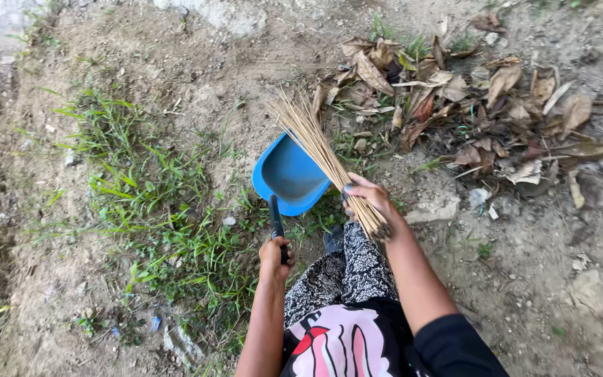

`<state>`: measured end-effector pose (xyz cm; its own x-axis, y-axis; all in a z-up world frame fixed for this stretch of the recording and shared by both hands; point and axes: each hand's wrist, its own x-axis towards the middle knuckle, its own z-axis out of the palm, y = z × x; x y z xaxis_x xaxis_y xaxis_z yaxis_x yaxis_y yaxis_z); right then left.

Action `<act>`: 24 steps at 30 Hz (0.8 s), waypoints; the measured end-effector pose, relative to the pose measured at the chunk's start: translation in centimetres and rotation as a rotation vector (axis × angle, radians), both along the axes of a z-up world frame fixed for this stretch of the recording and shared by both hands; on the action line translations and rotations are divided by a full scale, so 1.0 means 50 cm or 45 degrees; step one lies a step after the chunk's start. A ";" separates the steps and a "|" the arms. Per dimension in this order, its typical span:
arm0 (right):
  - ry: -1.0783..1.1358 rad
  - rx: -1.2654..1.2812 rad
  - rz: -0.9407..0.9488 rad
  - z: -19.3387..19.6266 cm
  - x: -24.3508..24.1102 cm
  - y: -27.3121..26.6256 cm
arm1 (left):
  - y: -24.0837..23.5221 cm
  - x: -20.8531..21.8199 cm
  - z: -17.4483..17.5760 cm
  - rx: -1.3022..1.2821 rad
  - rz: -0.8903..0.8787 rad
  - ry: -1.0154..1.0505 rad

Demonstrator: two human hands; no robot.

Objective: The person sweeps dry leaves and debris on a dirt ground using a traditional broom and a blue dustpan. They gather the leaves into a pile, sweep them into the dustpan, and carry the dustpan to a nearby pile of wood and debris to empty the contents.

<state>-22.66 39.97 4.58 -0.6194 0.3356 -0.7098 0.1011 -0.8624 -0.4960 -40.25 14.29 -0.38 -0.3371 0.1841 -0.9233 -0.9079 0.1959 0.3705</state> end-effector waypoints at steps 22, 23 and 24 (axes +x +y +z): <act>-0.650 0.412 -0.515 -0.002 0.369 0.241 | 0.167 0.034 -0.045 0.091 -0.063 0.002; -0.647 0.421 -0.511 0.035 0.375 0.242 | 0.180 0.041 -0.039 0.090 -0.088 0.014; -0.643 0.432 -0.509 0.074 0.381 0.245 | 0.197 0.046 -0.033 0.092 -0.115 0.028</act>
<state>-3.61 52.22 8.28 -0.0274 0.7201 -0.6933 0.0980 -0.6883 -0.7188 -37.93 24.13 -2.02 -0.3361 0.2804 -0.8991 -0.8793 0.2486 0.4062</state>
